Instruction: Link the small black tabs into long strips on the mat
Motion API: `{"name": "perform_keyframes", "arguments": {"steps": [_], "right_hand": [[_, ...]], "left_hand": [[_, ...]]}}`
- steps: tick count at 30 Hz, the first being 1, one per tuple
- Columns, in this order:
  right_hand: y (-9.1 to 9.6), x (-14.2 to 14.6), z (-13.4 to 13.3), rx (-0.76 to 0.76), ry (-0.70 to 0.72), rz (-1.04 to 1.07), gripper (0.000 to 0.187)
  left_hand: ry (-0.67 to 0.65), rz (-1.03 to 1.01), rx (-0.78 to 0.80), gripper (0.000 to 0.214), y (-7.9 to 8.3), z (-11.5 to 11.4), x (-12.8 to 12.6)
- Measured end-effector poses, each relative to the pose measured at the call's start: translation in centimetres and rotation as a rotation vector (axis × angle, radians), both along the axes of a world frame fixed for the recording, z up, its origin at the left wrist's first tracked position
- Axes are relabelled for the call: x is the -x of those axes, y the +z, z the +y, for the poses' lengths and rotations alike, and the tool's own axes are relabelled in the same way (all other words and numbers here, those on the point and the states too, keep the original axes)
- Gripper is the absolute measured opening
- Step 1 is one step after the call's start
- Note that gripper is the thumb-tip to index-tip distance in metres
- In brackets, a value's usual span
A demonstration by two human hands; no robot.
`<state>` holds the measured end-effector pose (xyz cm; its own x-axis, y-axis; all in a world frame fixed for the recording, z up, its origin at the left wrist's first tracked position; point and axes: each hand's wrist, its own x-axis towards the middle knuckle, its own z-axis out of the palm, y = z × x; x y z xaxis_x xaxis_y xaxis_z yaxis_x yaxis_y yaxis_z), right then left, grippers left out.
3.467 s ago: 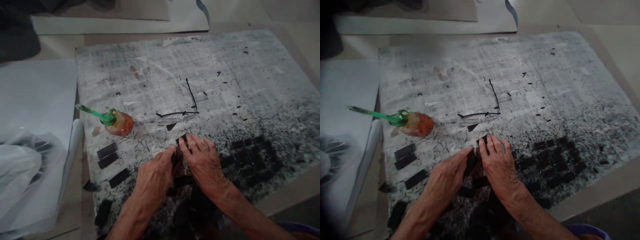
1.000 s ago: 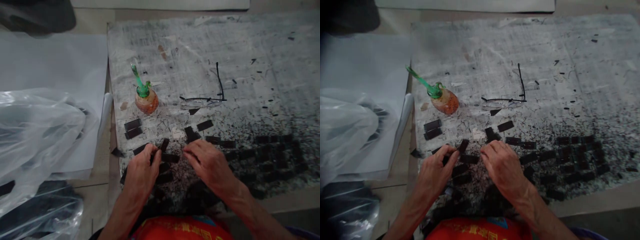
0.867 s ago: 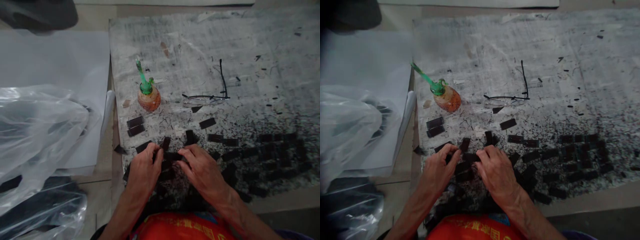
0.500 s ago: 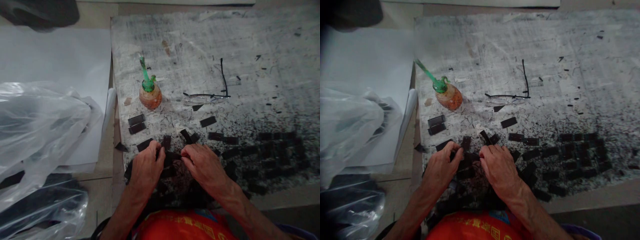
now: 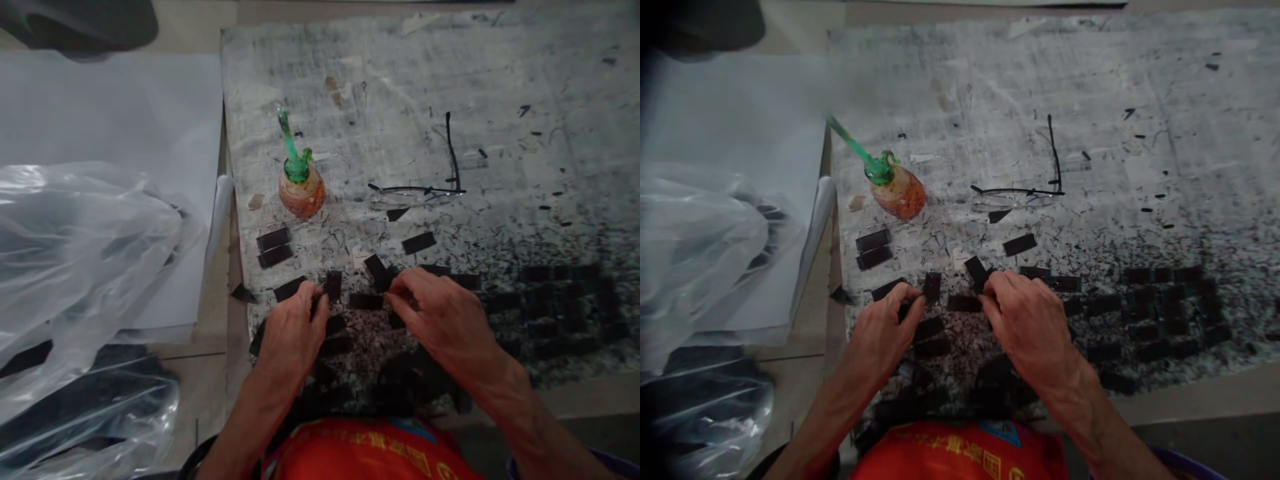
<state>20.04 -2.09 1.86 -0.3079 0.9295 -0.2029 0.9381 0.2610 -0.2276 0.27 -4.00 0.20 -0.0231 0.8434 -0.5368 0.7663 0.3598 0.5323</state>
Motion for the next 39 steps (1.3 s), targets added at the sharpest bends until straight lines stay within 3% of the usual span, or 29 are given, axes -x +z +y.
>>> {"name": "perform_keyframes", "arguments": {"steps": [3,6,12,17,20,22,26,32,37,39], "right_hand": [[0.0,0.5,-0.2,0.022,-0.054,0.088,0.008],[-0.1,1.5,-0.9,0.149,-0.103,0.286,0.002],[1.0,4.1,-2.0,0.316,-0.168,0.633,0.006],[2.8,5.5,-3.0,0.392,-0.175,0.785,0.002],[3.1,6.0,-3.9,0.339,-0.143,0.765,0.024],[2.8,6.2,-4.4,0.293,-0.116,0.754,0.030],[2.0,6.6,-4.8,0.265,-0.081,0.797,0.017],[1.9,5.9,-4.3,0.396,-0.060,0.743,0.013],[0.0,4.8,-3.1,0.122,-0.109,0.405,0.009],[-0.8,4.8,-2.7,0.081,-0.089,0.337,0.011]], "left_hand": [[0.111,-0.097,-0.005,0.012,0.1,0.0,0.0],[0.257,-0.281,0.036,0.015,0.5,0.0,0.3],[0.670,-0.949,0.359,0.030,1.9,-0.6,1.2],[1.004,-1.354,0.410,0.015,2.3,-0.6,1.2],[1.116,-1.447,0.376,0.013,2.1,-0.7,1.0],[1.150,-1.470,0.356,0.015,2.0,-0.8,1.0],[1.172,-1.466,0.333,0.017,2.0,-1.2,1.0],[1.142,-1.409,0.327,0.020,1.6,-1.8,1.1],[1.050,-1.303,0.289,0.019,1.3,-2.2,1.1],[0.970,-1.221,0.272,0.019,1.3,-2.2,1.1]]}}
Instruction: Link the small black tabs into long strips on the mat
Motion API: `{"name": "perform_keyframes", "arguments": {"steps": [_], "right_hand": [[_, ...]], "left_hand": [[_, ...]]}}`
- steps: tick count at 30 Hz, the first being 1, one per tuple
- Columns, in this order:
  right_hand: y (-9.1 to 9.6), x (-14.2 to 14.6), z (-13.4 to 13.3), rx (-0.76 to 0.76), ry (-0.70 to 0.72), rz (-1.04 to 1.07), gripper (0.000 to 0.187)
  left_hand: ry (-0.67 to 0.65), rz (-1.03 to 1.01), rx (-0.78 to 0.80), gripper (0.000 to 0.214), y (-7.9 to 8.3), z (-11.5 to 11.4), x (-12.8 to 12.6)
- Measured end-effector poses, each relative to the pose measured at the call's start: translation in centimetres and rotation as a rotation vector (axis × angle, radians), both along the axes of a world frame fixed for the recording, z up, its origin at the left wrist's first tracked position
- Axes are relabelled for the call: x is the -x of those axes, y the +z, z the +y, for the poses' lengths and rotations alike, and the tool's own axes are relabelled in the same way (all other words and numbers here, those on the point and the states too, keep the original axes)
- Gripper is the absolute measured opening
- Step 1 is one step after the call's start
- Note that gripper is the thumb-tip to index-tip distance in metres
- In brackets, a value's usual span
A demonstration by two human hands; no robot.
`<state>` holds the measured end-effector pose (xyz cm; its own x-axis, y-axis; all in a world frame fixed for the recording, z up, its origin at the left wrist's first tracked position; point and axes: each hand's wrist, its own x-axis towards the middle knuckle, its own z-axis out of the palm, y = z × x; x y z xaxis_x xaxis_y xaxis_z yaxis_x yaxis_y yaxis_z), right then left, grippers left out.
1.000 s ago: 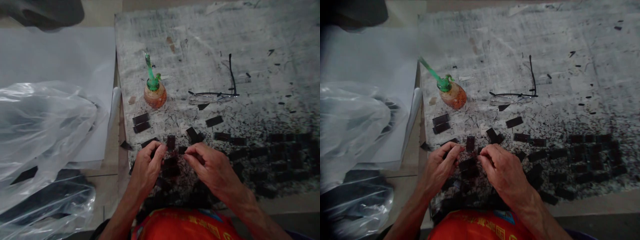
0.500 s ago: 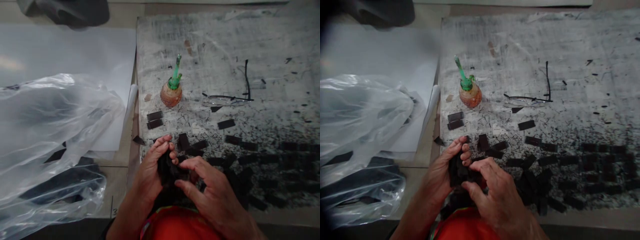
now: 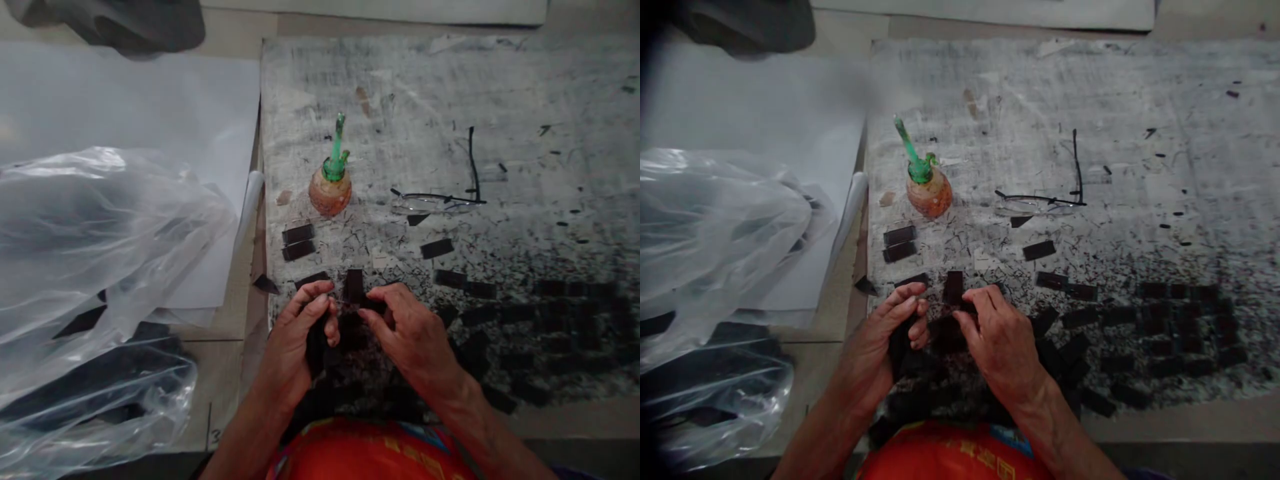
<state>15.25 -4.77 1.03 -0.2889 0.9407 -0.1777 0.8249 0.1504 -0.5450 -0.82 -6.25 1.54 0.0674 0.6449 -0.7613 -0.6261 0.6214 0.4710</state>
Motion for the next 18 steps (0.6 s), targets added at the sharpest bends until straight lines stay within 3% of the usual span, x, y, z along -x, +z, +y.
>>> {"name": "perform_keyframes", "arguments": {"steps": [4,9,13,18], "right_hand": [[-0.3,0.5,1.3,-0.037,0.009,-0.081,0.022],[0.2,1.0,3.1,-0.013,0.125,-0.307,0.040],[0.1,1.2,3.8,0.027,0.177,-0.354,0.037],[-0.4,0.8,4.1,0.066,0.175,-0.269,0.033]], "left_hand": [[-0.168,0.234,-0.051,0.024,-0.1,0.0,0.0],[-0.362,0.483,-0.094,0.025,-0.6,0.2,-0.2],[-0.439,0.545,-0.120,0.025,-0.9,0.2,-0.5],[-0.488,0.547,-0.116,0.024,-1.3,0.2,-0.7]]}}
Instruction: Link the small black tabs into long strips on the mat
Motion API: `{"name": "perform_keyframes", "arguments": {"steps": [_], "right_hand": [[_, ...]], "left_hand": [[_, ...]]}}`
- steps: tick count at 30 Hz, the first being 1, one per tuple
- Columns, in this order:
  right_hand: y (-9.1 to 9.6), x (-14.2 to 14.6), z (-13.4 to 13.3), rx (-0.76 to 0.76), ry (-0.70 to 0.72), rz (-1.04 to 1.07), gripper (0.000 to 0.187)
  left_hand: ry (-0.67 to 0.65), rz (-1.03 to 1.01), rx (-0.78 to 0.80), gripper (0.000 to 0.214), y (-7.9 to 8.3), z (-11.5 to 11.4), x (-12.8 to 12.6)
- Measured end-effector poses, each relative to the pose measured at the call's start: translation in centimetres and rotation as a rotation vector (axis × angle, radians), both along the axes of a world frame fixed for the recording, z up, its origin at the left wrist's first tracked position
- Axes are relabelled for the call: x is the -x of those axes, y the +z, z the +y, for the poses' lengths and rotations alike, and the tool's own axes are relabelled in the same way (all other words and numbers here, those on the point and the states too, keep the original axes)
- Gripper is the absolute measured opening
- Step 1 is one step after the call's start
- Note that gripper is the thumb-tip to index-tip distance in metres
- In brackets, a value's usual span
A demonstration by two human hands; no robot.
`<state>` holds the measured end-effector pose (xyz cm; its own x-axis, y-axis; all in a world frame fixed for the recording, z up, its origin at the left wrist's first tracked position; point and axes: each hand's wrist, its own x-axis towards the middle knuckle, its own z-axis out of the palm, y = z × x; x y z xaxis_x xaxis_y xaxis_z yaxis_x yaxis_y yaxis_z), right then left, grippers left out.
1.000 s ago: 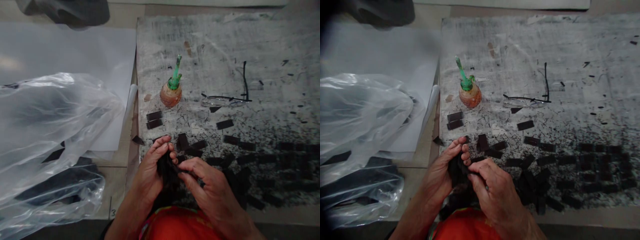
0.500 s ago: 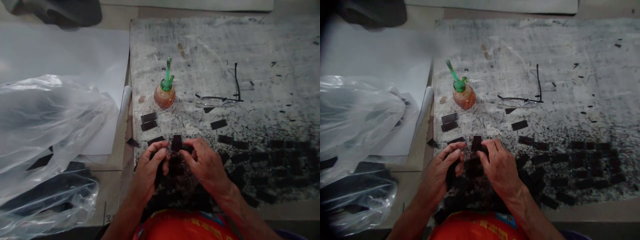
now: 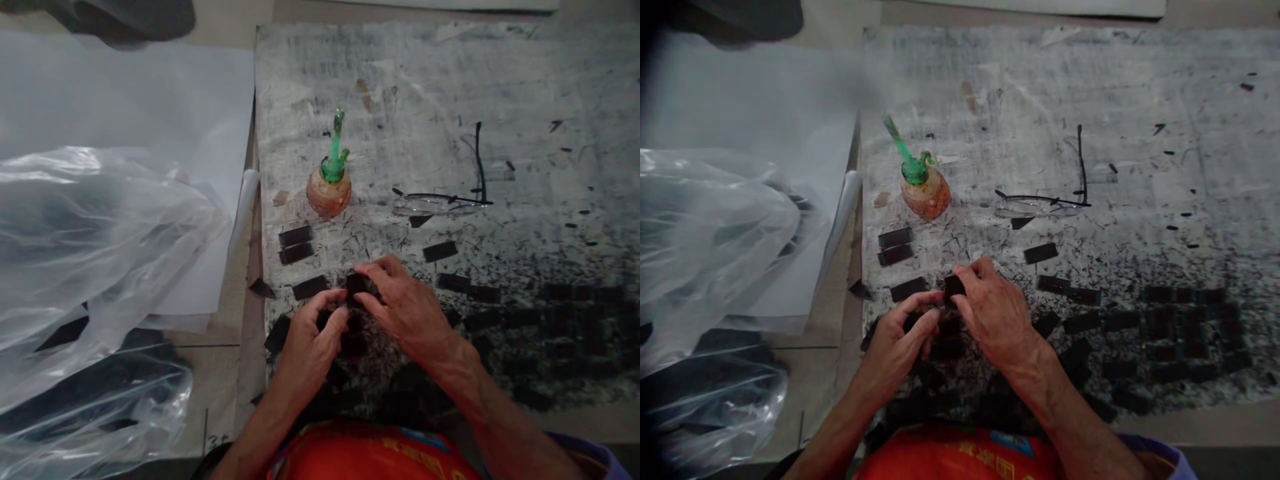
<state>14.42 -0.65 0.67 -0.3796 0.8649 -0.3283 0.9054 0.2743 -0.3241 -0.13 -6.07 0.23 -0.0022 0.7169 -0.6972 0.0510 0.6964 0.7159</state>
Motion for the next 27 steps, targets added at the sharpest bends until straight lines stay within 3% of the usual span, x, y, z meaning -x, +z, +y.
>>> {"name": "perform_keyframes", "arguments": {"steps": [5,10,13,16,20,23,25,27], "right_hand": [[-0.5,-0.6,0.7,0.063,-0.089,0.242,0.007],[0.0,-1.6,1.0,0.236,-0.189,0.496,0.005],[0.1,-2.7,1.0,0.309,-0.395,0.664,0.005],[-0.2,-3.8,1.3,0.204,-0.591,0.724,0.011],[0.2,-4.7,1.7,-0.088,-0.422,0.464,0.025],[1.2,-4.4,0.8,-0.248,-0.314,0.342,0.022],[1.8,-3.7,-0.4,-0.128,-0.298,0.385,0.012],[2.1,-2.8,-2.0,0.094,-0.257,0.449,0.006]], "left_hand": [[-0.020,-0.006,0.019,0.027,-0.3,0.0,0.1],[-0.024,0.008,0.035,0.028,-0.5,0.0,0.2],[-0.012,0.007,0.040,0.027,-0.6,0.0,0.2],[0.011,-0.019,0.043,0.026,-0.6,0.0,0.2],[0.067,-0.105,0.057,0.026,-0.2,0.2,0.3],[0.143,-0.235,0.084,0.025,0.2,0.4,0.4],[0.215,-0.339,0.106,0.023,0.3,0.6,0.4],[0.297,-0.438,0.133,0.021,0.3,0.7,0.4]]}}
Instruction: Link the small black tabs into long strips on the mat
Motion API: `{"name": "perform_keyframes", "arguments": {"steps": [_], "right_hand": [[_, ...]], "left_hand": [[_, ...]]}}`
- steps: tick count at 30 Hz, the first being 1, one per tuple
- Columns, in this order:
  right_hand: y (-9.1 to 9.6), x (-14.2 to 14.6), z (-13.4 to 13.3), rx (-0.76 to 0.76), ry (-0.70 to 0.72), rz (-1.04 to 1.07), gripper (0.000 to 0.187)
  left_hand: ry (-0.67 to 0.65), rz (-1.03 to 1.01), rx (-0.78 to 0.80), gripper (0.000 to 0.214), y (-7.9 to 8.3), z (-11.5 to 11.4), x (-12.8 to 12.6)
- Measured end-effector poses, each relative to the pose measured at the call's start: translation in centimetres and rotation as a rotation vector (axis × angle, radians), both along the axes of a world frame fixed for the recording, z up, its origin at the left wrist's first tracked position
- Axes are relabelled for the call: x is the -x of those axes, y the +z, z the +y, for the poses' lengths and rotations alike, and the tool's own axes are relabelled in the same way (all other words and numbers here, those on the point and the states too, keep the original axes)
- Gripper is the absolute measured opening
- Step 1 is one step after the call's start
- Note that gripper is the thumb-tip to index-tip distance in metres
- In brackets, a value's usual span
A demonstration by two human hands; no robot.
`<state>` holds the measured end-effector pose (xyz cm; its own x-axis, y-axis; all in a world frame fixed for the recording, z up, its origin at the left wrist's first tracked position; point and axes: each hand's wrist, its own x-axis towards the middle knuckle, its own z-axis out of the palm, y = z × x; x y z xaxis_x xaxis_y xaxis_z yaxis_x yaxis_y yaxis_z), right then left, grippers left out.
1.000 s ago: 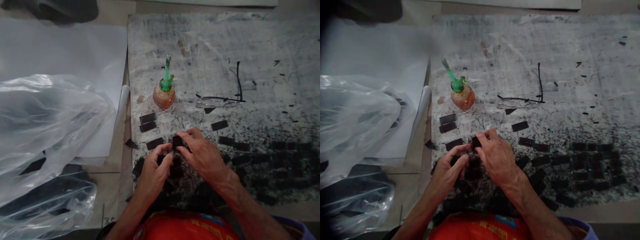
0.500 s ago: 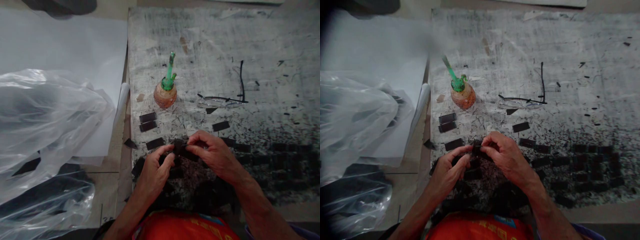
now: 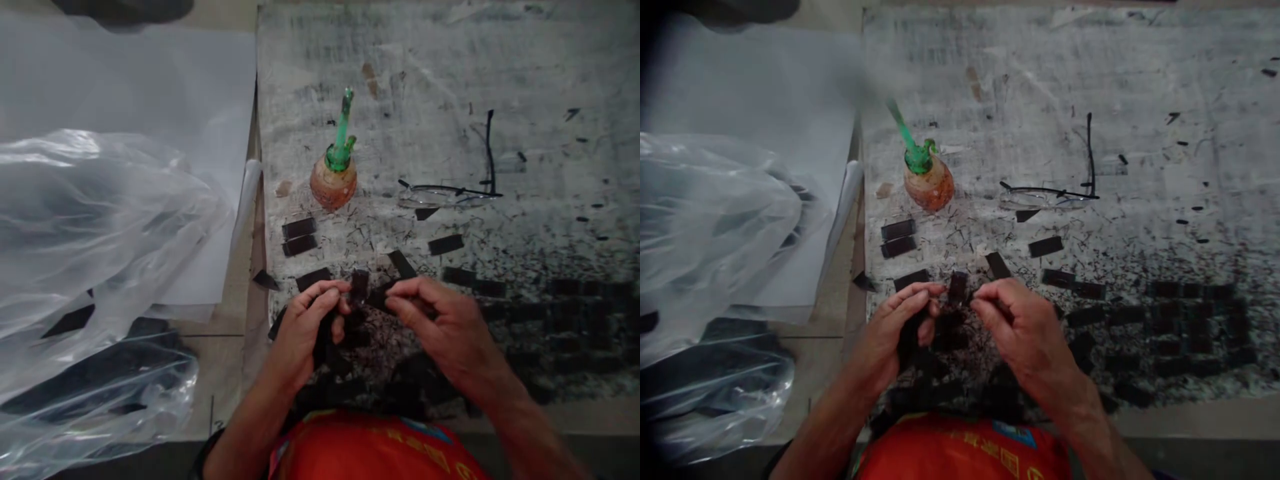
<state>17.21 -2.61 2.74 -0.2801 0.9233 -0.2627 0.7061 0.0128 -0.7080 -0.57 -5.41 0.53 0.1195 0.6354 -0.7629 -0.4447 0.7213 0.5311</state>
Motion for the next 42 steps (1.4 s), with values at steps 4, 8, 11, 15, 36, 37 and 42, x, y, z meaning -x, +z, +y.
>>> {"name": "perform_keyframes", "arguments": {"steps": [4,8,11,15,36,37,42], "right_hand": [[-0.3,1.4,-2.6,0.121,0.098,0.061,0.005],[-0.7,1.6,-3.6,0.035,0.079,0.101,0.006],[-1.0,1.2,-3.5,-0.013,0.078,0.082,0.007],[-1.9,0.7,-2.7,-0.142,-0.008,-0.131,0.010],[-1.1,1.2,-0.7,-0.155,-0.059,-0.151,0.008],[-0.6,1.3,-1.1,-0.093,-0.014,-0.083,0.009],[-0.3,0.9,-2.4,-0.073,0.026,-0.039,0.008]], "left_hand": [[0.150,-0.135,0.056,0.015,0.0,0.2,0.0],[0.245,-0.193,0.078,0.017,0.1,0.4,-0.1],[0.274,-0.211,0.080,0.018,0.1,0.4,-0.1],[0.280,-0.225,0.085,0.016,-0.1,0.2,0.0],[0.318,-0.283,0.132,0.014,-0.2,0.6,0.0],[0.324,-0.284,0.135,0.015,-0.1,0.6,0.0],[0.343,-0.290,0.130,0.016,0.0,0.6,0.0]]}}
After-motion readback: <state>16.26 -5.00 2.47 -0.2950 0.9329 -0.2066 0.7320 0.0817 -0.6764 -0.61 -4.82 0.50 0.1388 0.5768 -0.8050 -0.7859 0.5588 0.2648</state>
